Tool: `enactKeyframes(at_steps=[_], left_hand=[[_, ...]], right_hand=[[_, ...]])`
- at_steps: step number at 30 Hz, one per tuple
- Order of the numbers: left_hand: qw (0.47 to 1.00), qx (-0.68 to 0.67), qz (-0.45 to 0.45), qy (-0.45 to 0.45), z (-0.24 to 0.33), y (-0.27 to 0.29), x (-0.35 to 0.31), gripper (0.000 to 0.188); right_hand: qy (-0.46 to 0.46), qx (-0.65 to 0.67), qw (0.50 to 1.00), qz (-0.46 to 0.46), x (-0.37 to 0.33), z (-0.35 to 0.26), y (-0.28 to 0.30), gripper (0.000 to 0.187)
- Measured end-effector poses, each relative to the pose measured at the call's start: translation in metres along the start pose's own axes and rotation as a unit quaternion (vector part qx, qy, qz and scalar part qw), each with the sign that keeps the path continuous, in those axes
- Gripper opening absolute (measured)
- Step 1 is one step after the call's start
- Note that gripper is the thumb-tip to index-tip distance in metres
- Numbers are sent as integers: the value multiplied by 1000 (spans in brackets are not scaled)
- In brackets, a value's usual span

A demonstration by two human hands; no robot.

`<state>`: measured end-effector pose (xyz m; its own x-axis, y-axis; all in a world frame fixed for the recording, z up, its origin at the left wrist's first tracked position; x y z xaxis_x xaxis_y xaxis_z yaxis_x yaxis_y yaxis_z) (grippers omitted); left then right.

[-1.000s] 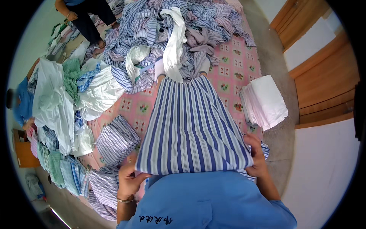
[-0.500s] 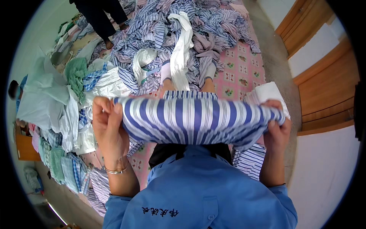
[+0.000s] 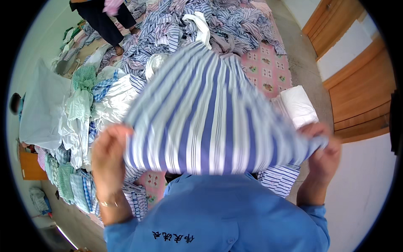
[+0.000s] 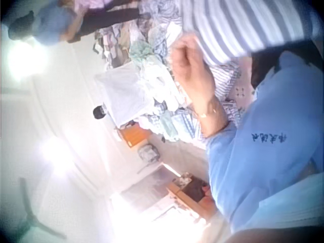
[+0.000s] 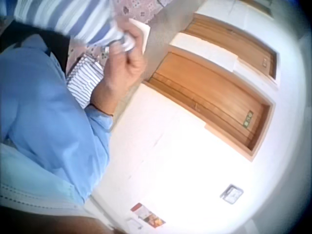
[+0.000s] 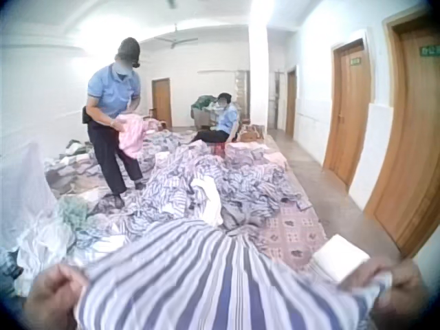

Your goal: The person folds several striped shirts and white linens by hand, flattening the fabric and stacking them into piles on the floor.

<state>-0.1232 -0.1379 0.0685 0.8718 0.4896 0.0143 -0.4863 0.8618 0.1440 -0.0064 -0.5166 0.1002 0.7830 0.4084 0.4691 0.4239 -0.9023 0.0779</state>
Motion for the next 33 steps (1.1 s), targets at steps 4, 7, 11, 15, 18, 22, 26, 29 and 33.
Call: enactKeyframes(at_steps=[4,7,11,15,18,22,26,29,33], left_hand=[[942,-18,-222,251,-57,-7,-83,41],[912,-1,-254,322,-80,-17,-113,51],[957,104,-216,164,-80,-9,-105,46],[965,192,-54,-170,-31,0,-101,29],[970,127,-23,-205,-39,8,-122,23],[965,119,-102,-210,-35,5,-137,33],[957,202,-64,-200,-40,3,-120,34],[923,186,-103,-321,-14,1,-129,33],[877,352,-58,-322,0,9,-136,22]], right_hand=[[-233,79,960,-130,-61,33,-16,13],[-313,72,938,-131,-87,54,-17,16],[-303,62,942,-129,-80,62,-14,16],[-151,55,980,-120,-64,46,-11,18],[-124,103,971,-174,-64,42,-12,17],[-240,93,957,-130,-77,58,-8,17],[-217,80,967,-105,-61,63,-9,16],[-205,78,968,-123,-55,56,-7,18],[-126,122,966,-189,-53,38,-8,19]])
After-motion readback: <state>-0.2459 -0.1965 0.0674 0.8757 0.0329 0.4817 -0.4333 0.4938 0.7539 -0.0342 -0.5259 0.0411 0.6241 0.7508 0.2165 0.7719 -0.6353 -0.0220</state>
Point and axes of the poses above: each hand's wrist, its own x-axis towards the middle knuckle, its own y-axis out of the back of the hand, z = x × y, the point moved 5 cm from there along x, towards the middle knuckle, and after that the axes turned 3 degrees about y, right-handed, at the moved point
